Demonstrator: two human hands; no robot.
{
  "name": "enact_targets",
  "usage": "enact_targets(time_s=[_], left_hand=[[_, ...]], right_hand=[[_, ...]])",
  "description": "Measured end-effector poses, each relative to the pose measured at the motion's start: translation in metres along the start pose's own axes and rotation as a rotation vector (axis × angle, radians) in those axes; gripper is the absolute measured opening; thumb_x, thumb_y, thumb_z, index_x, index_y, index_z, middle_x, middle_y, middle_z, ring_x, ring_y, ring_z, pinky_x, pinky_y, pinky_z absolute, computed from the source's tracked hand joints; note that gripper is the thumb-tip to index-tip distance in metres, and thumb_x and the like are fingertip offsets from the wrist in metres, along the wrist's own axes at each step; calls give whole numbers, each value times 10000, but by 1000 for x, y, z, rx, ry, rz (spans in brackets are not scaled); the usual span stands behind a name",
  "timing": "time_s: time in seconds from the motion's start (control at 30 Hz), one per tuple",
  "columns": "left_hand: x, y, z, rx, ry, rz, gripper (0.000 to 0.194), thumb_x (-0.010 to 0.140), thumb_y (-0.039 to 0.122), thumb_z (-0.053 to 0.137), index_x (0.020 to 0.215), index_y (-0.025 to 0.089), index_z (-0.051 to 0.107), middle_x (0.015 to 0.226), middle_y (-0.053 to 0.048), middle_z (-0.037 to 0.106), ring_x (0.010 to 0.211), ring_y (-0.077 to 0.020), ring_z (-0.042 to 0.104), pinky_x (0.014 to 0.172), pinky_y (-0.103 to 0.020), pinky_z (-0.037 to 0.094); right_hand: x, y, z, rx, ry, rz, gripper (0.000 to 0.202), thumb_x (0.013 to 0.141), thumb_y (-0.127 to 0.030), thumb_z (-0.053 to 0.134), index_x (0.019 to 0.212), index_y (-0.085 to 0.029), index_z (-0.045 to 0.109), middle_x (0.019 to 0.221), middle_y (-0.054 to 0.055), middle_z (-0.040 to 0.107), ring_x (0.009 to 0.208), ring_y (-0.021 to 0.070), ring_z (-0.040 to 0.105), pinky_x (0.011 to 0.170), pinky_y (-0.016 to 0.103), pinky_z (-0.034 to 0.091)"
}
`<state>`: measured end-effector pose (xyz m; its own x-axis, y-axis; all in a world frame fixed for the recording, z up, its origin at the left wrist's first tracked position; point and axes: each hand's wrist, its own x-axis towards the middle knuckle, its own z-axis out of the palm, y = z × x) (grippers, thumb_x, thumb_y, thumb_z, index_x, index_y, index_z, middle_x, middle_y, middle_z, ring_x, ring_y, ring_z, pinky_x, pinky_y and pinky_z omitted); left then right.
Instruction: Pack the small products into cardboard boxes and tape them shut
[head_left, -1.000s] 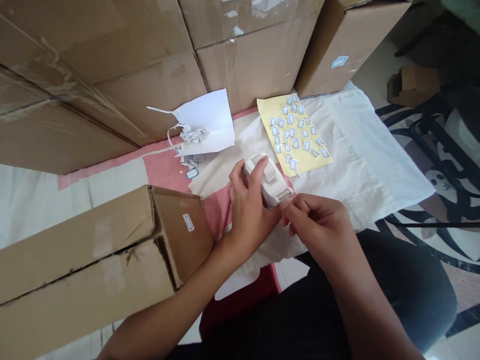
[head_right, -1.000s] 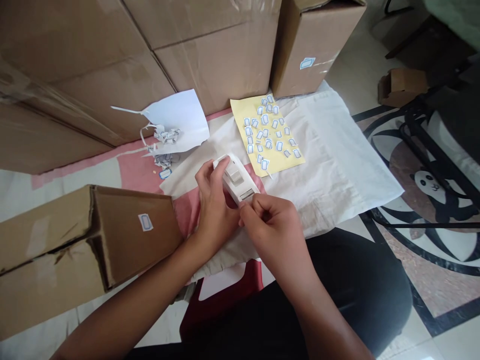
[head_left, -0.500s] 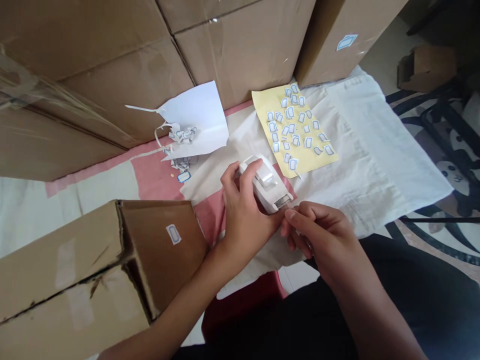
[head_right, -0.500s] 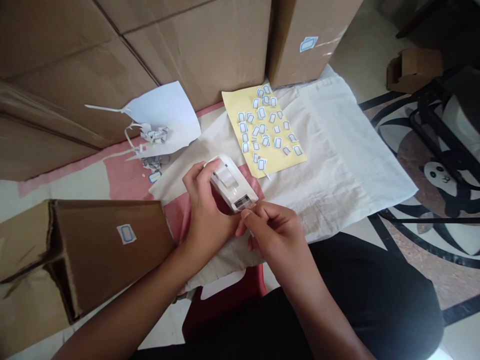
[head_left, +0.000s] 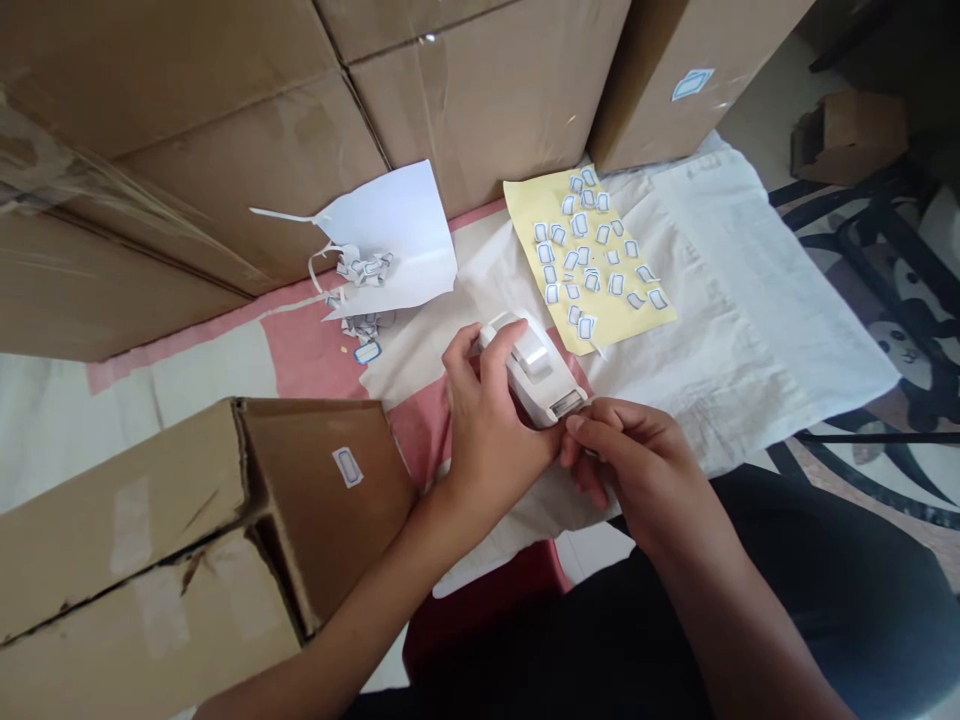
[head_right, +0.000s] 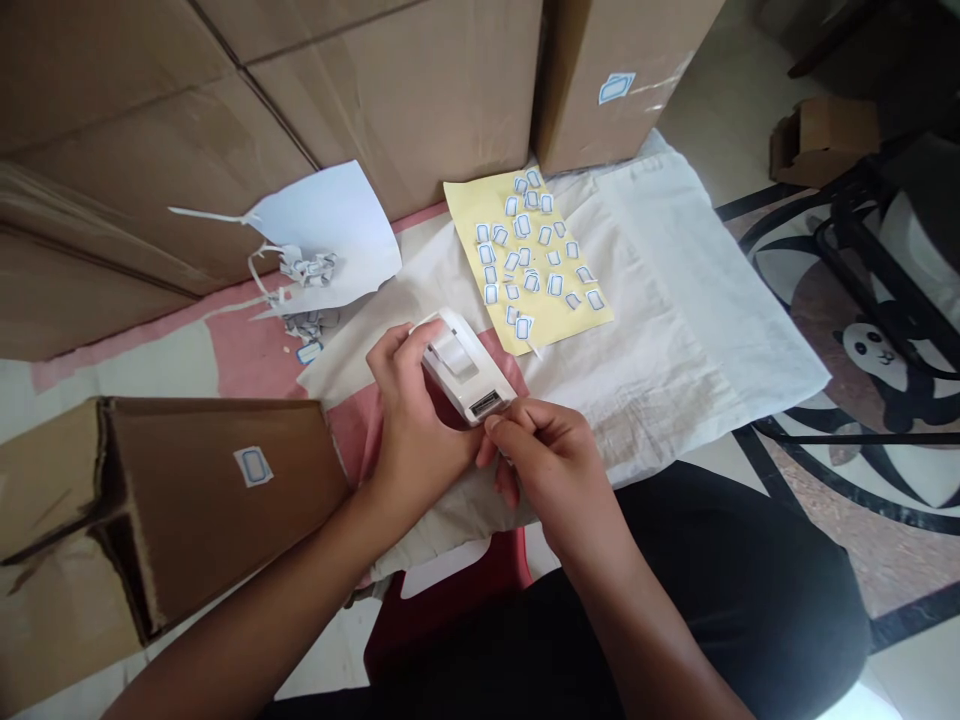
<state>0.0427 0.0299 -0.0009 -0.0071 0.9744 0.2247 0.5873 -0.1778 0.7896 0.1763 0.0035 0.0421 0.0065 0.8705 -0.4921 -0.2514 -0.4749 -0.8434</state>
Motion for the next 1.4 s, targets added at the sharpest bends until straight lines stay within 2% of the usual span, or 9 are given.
enact_targets(time_s=[0.27,0.43,0.5,0.87,1.1,1.4], left_hand=[[1,1,0,31,20,31,881,608,271,840,1391,271,436,1424,-125,342,1373,-349,442,1120,-510,423],[0,-1,-1,33,11,48,897,604,252,822,1410,258,427,1442,-132,334,1377,-345,431,1124,-508,420],[-1,-2,0,32,11,46,898,608,249,815,1415,266,423,1445,-130,334,1374,-343,433,1121,-512,420],[0,-2,-1,32,-1,37,897,632,307,851,1421,297,424,1445,-119,328,1396,-352,421,1141,-524,397],[0,0,0,24,1,8,877,647,325,867,1408,310,432,1446,-115,328,1403,-350,413,1148,-536,390],[0,1,-1,22,12,12,826,654,322,847,1378,271,452,1442,-125,328,1348,-339,474,1102,-499,445]], right_hand=[[3,-2,-2,24,-30,57,447,785,-244,739,464,-205,431,510,-12,626,352,88,487,426,262,359],[2,3,-5,10,-56,23,401,859,-234,702,503,-197,521,599,7,699,476,132,641,592,284,493],[2,5,-5,6,-64,4,390,876,-234,693,517,-198,544,623,10,713,500,140,658,624,294,514],[-2,5,-1,77,-44,17,446,842,-250,714,487,-199,449,600,-6,675,452,136,627,574,296,478],[-1,5,-1,66,-16,39,461,881,-289,695,506,-202,442,572,-7,638,447,133,600,544,297,438],[2,1,-4,42,-57,8,461,891,-238,705,503,-192,462,561,0,655,484,127,628,564,261,476]])
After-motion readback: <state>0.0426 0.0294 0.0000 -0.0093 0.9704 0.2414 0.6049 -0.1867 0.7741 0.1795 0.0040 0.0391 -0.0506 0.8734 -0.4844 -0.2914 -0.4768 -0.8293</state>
